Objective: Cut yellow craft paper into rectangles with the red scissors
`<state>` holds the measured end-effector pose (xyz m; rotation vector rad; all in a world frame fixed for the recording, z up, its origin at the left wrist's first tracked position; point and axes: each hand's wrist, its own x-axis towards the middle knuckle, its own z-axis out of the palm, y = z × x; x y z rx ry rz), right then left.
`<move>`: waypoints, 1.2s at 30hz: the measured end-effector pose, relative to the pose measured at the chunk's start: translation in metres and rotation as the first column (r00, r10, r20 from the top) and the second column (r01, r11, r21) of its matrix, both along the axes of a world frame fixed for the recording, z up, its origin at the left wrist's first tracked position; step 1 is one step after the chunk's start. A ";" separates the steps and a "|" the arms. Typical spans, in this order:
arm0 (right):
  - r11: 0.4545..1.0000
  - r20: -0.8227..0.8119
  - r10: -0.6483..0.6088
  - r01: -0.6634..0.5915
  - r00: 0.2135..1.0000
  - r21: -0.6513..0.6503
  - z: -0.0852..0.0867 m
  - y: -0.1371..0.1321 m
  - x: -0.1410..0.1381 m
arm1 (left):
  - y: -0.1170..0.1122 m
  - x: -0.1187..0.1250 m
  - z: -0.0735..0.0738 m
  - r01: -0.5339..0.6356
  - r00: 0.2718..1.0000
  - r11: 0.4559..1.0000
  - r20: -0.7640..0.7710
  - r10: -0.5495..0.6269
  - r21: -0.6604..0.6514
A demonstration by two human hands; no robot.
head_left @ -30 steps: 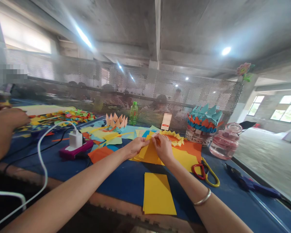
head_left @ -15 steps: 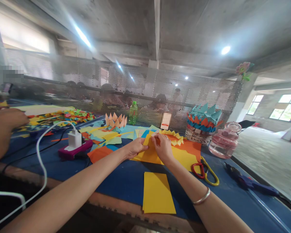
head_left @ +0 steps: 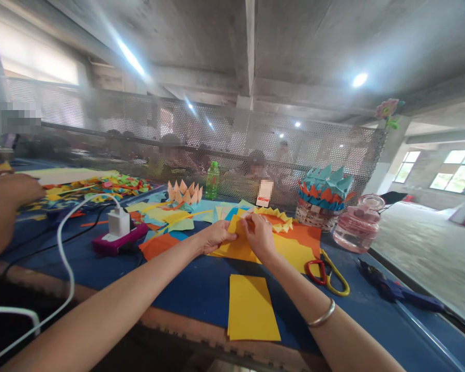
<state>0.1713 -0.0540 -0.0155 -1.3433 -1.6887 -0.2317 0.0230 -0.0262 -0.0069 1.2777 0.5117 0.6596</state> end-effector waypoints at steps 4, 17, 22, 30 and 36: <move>1.000 0.015 -0.005 0.005 1.000 0.009 0.000 0.000 -0.001 | 0.004 -0.001 -0.002 0.010 1.000 0.998 -0.004 -0.010 -0.060; 1.000 0.033 0.022 -0.022 0.999 0.019 0.001 -0.004 -0.003 | 0.003 -0.003 0.000 0.041 0.999 0.990 -0.017 -0.044 -0.134; 0.999 0.039 0.033 -0.033 0.999 0.012 0.002 -0.005 -0.003 | 0.005 -0.004 0.000 0.102 0.994 0.985 -0.016 -0.105 -0.138; 0.999 0.047 0.034 -0.034 0.998 0.006 0.001 -0.004 -0.002 | 0.000 -0.005 0.006 0.055 0.996 0.991 -0.065 -0.063 -0.118; 0.999 0.056 0.031 -0.032 0.998 0.008 0.000 -0.003 -0.002 | 0.001 -0.004 0.003 0.049 0.997 0.993 -0.060 -0.056 -0.108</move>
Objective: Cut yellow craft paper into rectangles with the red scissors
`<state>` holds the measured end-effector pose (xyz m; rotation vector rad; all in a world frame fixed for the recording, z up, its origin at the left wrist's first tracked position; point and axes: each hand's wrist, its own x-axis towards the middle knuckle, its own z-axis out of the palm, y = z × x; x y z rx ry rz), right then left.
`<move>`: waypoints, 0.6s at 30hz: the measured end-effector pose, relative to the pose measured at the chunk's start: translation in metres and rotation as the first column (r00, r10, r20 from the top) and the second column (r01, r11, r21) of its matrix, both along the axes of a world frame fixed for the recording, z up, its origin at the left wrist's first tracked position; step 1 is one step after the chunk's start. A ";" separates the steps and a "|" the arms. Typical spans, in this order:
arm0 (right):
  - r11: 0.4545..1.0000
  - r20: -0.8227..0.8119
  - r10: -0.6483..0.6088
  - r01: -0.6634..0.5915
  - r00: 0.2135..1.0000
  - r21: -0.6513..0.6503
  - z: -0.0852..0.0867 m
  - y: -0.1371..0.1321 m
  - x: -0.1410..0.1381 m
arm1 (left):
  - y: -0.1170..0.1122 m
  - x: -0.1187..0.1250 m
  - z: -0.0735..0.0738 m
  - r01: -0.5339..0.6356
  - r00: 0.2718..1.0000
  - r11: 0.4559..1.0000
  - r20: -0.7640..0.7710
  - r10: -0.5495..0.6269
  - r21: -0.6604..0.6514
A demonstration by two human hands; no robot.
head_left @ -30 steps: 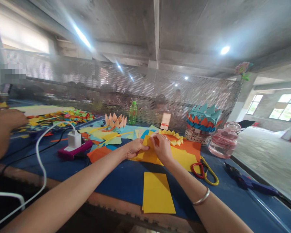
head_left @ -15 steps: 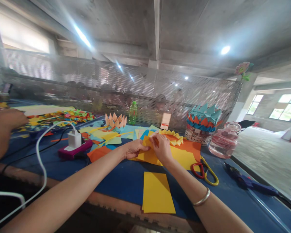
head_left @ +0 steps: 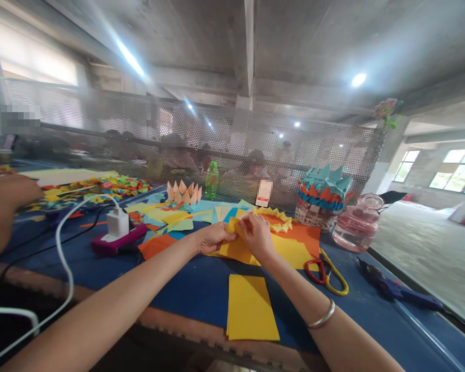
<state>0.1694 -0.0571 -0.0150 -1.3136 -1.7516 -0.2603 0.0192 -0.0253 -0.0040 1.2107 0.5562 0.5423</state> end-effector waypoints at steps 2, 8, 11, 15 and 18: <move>1.000 0.004 -0.005 0.005 1.000 0.001 0.000 0.000 0.000 | 0.000 0.000 0.000 0.008 1.000 1.000 0.007 -0.008 0.001; 1.000 0.002 -0.008 0.008 1.000 -0.004 -0.001 0.001 0.000 | -0.006 -0.001 0.004 -0.011 1.000 1.000 0.001 0.011 0.004; 1.000 -0.004 -0.005 0.005 1.000 0.000 -0.001 0.002 0.000 | -0.009 -0.001 0.007 -0.026 1.000 1.000 0.007 0.026 0.003; 1.000 -0.002 -0.002 0.002 1.000 0.004 -0.001 0.002 0.000 | -0.010 -0.001 0.008 -0.035 0.999 0.999 0.004 0.035 -0.005; 1.000 -0.006 -0.004 0.004 1.000 0.001 -0.001 0.001 0.000 | -0.008 -0.001 0.006 -0.026 1.000 1.000 0.003 0.026 0.009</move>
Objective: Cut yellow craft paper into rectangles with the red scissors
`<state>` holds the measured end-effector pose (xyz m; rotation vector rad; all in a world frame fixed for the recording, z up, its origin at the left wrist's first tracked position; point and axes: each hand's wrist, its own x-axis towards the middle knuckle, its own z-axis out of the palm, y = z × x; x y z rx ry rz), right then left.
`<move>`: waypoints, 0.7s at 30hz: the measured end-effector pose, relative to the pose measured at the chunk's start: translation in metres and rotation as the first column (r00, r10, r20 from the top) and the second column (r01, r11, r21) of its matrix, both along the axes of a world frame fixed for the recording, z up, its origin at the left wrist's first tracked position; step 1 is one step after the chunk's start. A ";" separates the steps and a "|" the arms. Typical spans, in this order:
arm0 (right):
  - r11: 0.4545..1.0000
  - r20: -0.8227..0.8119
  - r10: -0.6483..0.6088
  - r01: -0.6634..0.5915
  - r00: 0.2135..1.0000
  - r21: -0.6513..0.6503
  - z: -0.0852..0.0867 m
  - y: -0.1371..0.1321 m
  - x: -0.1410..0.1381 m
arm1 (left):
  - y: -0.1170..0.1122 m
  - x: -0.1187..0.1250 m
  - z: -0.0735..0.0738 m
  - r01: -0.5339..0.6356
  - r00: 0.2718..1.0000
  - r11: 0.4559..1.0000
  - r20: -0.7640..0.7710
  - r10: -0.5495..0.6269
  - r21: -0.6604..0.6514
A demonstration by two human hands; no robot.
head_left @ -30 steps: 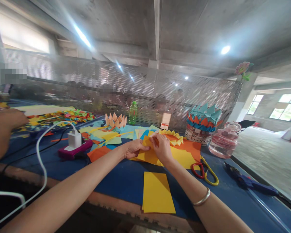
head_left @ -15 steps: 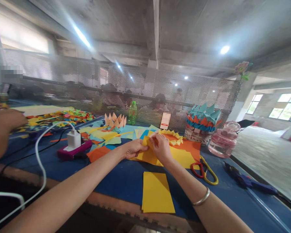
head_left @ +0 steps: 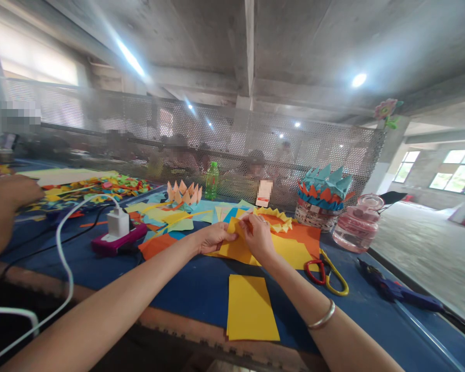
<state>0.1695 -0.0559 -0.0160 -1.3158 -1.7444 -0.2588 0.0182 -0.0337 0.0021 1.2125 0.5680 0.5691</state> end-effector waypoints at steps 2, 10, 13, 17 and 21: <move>1.000 -0.004 -0.002 0.002 1.000 -0.001 0.000 0.000 0.000 | 0.001 0.000 -0.001 0.002 1.000 1.000 -0.005 -0.002 0.010; 1.000 -0.011 0.008 -0.008 1.000 0.005 0.001 -0.001 0.000 | 0.003 0.000 -0.001 -0.001 1.000 1.000 -0.017 0.001 0.002; 0.999 -0.026 0.033 -0.033 0.999 0.014 0.002 -0.002 -0.001 | 0.006 -0.001 -0.002 0.002 1.000 1.000 -0.005 -0.002 -0.023; 0.997 -0.046 0.078 -0.077 0.996 0.026 0.003 -0.003 -0.001 | 0.008 -0.002 -0.001 0.035 0.999 0.999 -0.003 -0.035 -0.037; 0.996 -0.041 0.082 -0.081 0.996 0.020 0.003 -0.005 -0.002 | 0.002 -0.002 0.002 0.069 0.997 0.997 -0.048 -0.067 0.023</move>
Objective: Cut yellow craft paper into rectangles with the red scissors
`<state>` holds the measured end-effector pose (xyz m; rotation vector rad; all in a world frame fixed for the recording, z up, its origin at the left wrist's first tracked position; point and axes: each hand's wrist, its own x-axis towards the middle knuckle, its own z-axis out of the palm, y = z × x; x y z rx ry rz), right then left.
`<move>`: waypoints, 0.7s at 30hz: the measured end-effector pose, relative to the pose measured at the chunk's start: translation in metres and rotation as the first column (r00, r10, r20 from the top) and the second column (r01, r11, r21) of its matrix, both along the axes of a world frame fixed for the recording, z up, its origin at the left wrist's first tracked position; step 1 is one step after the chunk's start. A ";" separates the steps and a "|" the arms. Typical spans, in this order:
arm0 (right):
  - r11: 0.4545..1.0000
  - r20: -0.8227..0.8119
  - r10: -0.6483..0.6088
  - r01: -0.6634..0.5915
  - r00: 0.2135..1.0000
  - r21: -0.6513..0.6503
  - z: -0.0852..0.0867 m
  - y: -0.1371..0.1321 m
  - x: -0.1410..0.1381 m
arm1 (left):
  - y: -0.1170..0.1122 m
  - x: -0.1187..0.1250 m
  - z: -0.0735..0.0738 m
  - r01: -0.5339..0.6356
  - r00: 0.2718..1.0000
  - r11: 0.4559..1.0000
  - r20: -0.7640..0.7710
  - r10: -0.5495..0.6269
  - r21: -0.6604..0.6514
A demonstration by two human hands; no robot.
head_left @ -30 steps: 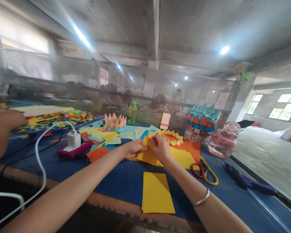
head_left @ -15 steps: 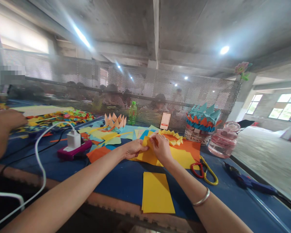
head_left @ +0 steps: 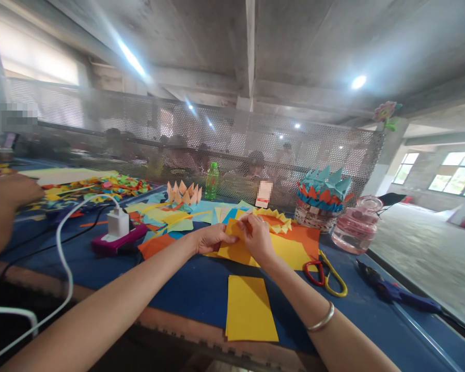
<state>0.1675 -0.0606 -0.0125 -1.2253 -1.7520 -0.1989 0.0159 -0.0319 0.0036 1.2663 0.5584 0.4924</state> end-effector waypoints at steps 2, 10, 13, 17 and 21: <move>1.000 0.007 -0.004 0.004 1.000 -0.003 0.000 0.000 0.000 | -0.003 0.000 0.000 -0.021 0.999 0.998 -0.028 0.023 0.059; 0.978 0.094 0.006 0.014 0.996 -0.208 0.007 0.008 0.028 | 0.004 -0.002 -0.003 -0.148 0.977 0.964 -0.121 0.178 0.221; 0.940 0.197 -0.012 0.079 0.980 -0.333 0.011 0.011 0.052 | 0.008 -0.004 -0.004 -0.181 0.969 0.957 -0.127 0.213 0.226; 0.890 0.285 0.015 0.117 0.958 -0.441 0.017 0.013 0.083 | 0.013 -0.006 -0.004 -0.247 0.945 0.934 -0.147 0.290 0.259; 0.854 0.283 0.043 0.112 0.958 -0.508 0.026 0.009 0.105 | 0.013 -0.008 -0.003 -0.256 0.945 0.932 -0.136 0.297 0.258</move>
